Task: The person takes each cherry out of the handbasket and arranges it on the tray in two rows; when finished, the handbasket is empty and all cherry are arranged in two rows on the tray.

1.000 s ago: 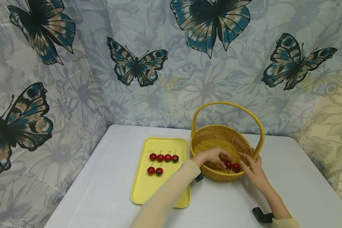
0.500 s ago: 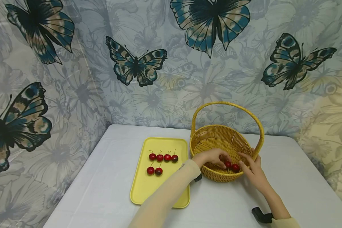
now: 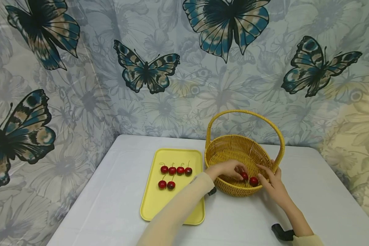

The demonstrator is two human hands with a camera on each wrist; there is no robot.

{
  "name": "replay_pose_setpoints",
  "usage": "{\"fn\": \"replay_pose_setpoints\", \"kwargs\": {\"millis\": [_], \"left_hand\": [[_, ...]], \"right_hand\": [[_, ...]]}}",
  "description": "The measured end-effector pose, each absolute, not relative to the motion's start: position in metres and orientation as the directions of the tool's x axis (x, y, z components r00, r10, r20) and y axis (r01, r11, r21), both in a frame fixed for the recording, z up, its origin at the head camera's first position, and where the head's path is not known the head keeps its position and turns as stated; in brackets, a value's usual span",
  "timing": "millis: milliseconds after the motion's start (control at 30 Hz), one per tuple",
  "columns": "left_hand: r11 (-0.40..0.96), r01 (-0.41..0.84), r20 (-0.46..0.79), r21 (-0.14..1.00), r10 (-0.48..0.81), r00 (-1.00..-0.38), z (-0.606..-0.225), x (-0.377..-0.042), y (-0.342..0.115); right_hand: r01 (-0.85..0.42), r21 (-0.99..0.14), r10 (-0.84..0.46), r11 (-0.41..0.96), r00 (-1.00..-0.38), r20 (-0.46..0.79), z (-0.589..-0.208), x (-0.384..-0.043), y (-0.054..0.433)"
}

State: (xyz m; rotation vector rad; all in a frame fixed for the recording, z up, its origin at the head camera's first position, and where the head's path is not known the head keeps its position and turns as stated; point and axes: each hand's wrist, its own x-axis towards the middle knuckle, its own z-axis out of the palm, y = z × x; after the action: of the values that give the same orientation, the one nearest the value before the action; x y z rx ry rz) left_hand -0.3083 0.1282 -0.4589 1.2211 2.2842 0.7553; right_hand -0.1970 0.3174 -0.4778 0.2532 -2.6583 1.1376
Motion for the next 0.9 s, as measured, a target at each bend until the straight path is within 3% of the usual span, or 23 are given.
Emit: {"fn": "replay_pose_setpoints", "kwargs": {"millis": [900], "left_hand": [[0.334, 0.557, 0.084, 0.76, 0.8, -0.594, -0.442, -0.302, 0.091]], "right_hand": [[-0.244, -0.689, -0.063, 0.683, -0.959, 0.277, -0.478, -0.197, 0.317]]}}
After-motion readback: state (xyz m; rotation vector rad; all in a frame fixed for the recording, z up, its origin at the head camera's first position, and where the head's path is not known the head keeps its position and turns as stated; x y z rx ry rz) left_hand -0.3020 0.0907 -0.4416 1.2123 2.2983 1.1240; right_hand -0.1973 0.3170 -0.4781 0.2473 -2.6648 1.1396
